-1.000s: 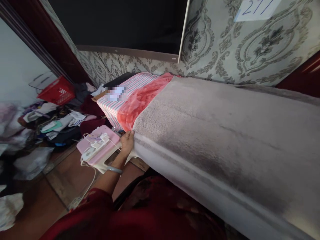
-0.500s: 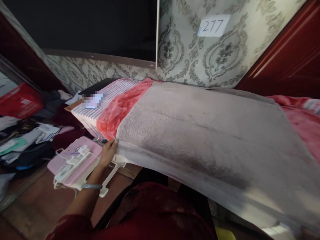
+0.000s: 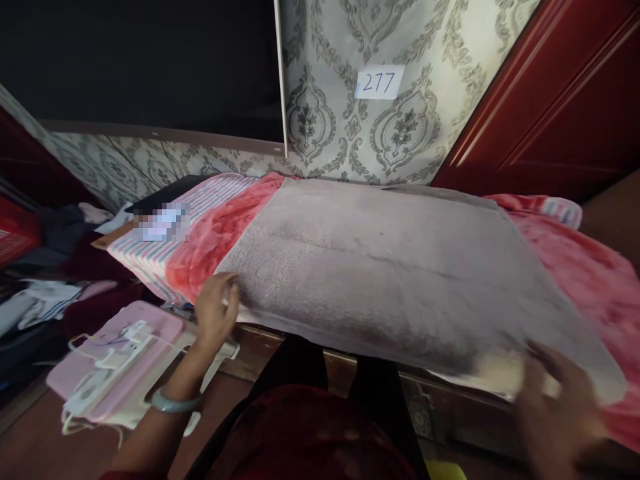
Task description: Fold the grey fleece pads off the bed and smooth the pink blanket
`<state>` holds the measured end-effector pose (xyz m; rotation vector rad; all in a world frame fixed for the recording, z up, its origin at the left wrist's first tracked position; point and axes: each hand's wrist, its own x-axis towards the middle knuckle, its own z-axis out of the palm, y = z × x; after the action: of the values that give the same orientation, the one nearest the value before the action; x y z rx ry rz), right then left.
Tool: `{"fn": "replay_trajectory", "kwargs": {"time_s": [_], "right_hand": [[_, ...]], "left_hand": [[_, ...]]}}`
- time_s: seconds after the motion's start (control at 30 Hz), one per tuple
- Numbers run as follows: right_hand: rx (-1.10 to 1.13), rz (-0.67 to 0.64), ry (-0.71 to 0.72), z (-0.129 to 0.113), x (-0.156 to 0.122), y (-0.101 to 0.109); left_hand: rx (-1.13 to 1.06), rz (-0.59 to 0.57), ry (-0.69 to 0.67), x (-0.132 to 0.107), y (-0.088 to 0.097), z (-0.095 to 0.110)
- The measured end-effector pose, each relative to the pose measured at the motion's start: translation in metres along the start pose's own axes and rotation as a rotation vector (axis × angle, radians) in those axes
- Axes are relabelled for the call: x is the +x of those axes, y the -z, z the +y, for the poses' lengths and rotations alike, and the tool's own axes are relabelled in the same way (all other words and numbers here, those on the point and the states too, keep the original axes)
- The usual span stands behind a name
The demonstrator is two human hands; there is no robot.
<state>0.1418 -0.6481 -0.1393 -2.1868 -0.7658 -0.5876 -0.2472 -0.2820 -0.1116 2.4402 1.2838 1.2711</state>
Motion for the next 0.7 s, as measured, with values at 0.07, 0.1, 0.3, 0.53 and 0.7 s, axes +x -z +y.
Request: {"fn": "replay_trajectory", "kwargs": {"time_s": [0.07, 0.1, 0.3, 0.53, 0.7], "right_hand": [[0.130, -0.140, 0.262, -0.054, 0.010, -0.031], [0.168, -0.230, 0.381, -0.084, 0.014, -0.047], [0.036, -0.749, 0.799, -0.204, 0.021, -0.116], [-0.204, -0.852, 0.586, -0.128, 0.087, -0.125], [-0.498, -0.772, 0.094, -0.004, 0.150, -0.090]], "left_hand": [[0.008, -0.190, -0.194, 0.019, -0.014, 0.033], [0.028, -0.274, -0.263, 0.029, -0.022, 0.048], [0.249, -0.583, -0.363, 0.068, -0.072, 0.092], [0.333, -0.670, -0.317, 0.072, -0.096, 0.076], [0.325, -0.660, -0.322, 0.073, -0.098, 0.073]]}}
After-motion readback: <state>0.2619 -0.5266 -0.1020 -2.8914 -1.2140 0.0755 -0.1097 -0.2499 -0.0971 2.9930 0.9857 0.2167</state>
